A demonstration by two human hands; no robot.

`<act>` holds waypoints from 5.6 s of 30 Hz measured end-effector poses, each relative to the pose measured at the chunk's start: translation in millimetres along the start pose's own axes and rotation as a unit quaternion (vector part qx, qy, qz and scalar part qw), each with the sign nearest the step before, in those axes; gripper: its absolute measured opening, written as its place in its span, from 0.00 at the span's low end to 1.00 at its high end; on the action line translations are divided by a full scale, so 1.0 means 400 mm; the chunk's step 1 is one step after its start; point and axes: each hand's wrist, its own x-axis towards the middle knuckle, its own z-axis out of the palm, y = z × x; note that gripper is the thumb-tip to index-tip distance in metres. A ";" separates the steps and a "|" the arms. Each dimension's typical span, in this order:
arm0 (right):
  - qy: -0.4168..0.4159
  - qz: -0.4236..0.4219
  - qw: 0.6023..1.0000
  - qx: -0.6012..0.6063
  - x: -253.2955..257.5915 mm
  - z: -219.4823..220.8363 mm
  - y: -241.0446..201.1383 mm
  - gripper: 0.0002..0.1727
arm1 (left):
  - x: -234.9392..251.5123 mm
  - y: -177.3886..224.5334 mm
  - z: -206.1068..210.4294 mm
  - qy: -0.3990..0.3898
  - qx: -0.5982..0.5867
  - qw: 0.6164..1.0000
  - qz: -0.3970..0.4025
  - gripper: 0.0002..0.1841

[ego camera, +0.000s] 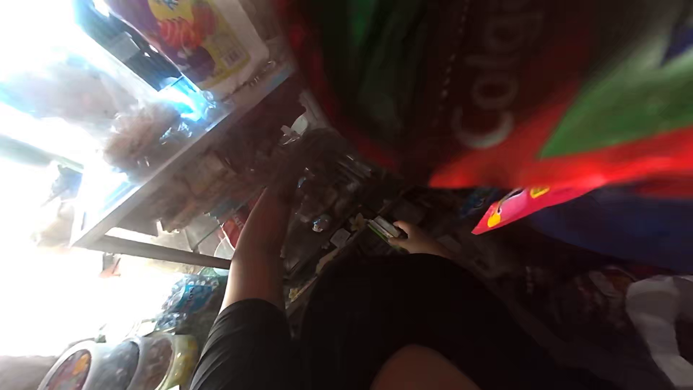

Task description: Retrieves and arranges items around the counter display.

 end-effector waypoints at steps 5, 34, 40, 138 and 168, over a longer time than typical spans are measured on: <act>-0.009 0.011 1.000 -0.007 -0.010 -0.010 -0.037 0.32 | -0.020 -0.113 -0.023 0.026 0.006 0.999 0.039 0.24; -0.110 -0.212 0.971 0.012 -0.042 0.145 -0.102 0.27 | -0.590 -0.301 0.434 0.265 -0.242 0.915 -0.183 0.36; -0.178 -0.303 0.914 -0.201 -0.002 0.233 -0.174 0.26 | -0.682 -0.380 0.450 0.297 -0.490 0.738 -0.357 0.23; -0.132 -0.230 0.948 0.175 -0.042 0.173 -0.286 0.37 | -0.623 -0.263 0.260 0.109 -0.390 0.905 -0.133 0.35; 0.391 -0.165 0.810 -0.404 0.611 -0.075 -0.680 0.18 | -0.992 -0.380 0.363 0.380 -0.302 0.812 -0.323 0.24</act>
